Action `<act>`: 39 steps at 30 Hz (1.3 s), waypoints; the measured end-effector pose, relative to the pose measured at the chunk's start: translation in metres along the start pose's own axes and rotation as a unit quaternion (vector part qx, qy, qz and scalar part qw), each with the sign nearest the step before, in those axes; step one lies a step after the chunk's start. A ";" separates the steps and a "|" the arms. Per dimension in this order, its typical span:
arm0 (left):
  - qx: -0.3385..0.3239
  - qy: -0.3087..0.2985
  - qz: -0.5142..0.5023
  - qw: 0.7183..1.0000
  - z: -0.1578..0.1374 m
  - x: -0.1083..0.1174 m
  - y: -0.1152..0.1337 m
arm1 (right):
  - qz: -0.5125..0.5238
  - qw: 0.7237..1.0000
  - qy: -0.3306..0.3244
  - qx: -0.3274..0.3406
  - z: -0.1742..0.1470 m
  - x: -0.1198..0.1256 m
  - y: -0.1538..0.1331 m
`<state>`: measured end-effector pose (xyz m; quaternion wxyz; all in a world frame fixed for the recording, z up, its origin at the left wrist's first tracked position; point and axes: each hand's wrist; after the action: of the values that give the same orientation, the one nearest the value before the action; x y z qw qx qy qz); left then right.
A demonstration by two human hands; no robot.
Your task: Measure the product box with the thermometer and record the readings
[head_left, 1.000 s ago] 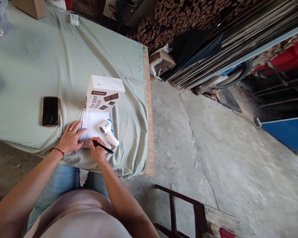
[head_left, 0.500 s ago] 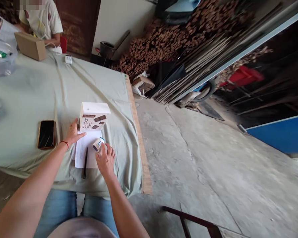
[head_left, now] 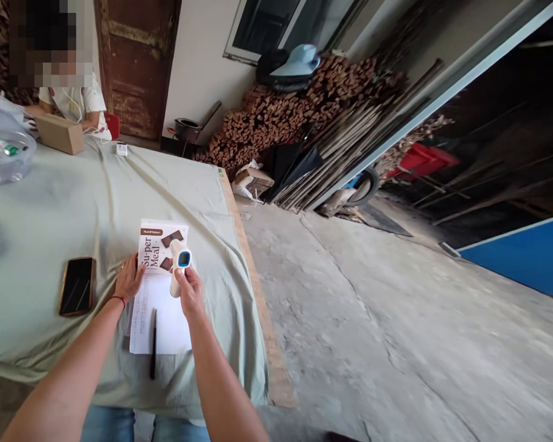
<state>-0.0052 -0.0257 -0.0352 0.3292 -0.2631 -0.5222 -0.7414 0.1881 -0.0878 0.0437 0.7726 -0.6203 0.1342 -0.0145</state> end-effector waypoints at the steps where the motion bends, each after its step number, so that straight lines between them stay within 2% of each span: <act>1: 0.002 -0.001 0.003 1.000 0.000 0.000 0.000 | 0.006 1.000 0.007 -0.004 0.005 -0.007 0.000; 5: 0.012 -0.011 -0.001 1.000 -0.002 -0.001 0.000 | 0.035 0.999 0.021 -0.014 0.017 -0.022 0.006; 12: 0.027 -0.013 0.008 1.000 -0.005 -0.005 0.000 | 0.074 0.997 0.018 0.008 0.016 -0.025 0.015; 17: 0.021 -0.013 0.006 1.000 -0.005 -0.006 -0.001 | 0.083 0.993 0.083 -0.014 0.016 -0.027 0.027; 19: 0.020 -0.012 0.008 1.000 -0.005 -0.006 -0.001 | 0.088 0.992 0.086 -0.021 0.016 -0.028 0.029; 28: 0.017 -0.004 0.011 1.000 -0.005 -0.006 -0.001 | 0.096 0.992 0.067 -0.041 0.013 -0.026 0.014; 39: 0.011 -0.014 0.004 1.000 -0.003 -0.002 0.001 | 0.071 0.996 0.043 -0.026 0.010 -0.026 0.002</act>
<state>-0.0031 -0.0284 -0.0369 0.3281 -0.2718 -0.5337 -0.7305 0.1651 -0.0731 0.0484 0.7486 -0.6282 0.2113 0.0179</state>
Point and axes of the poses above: each hand's wrist, its own z-axis towards the middle knuckle, its own x-axis out of the back of the hand, y = z × x, and after that the axes turned 4 degrees about x, right-handed
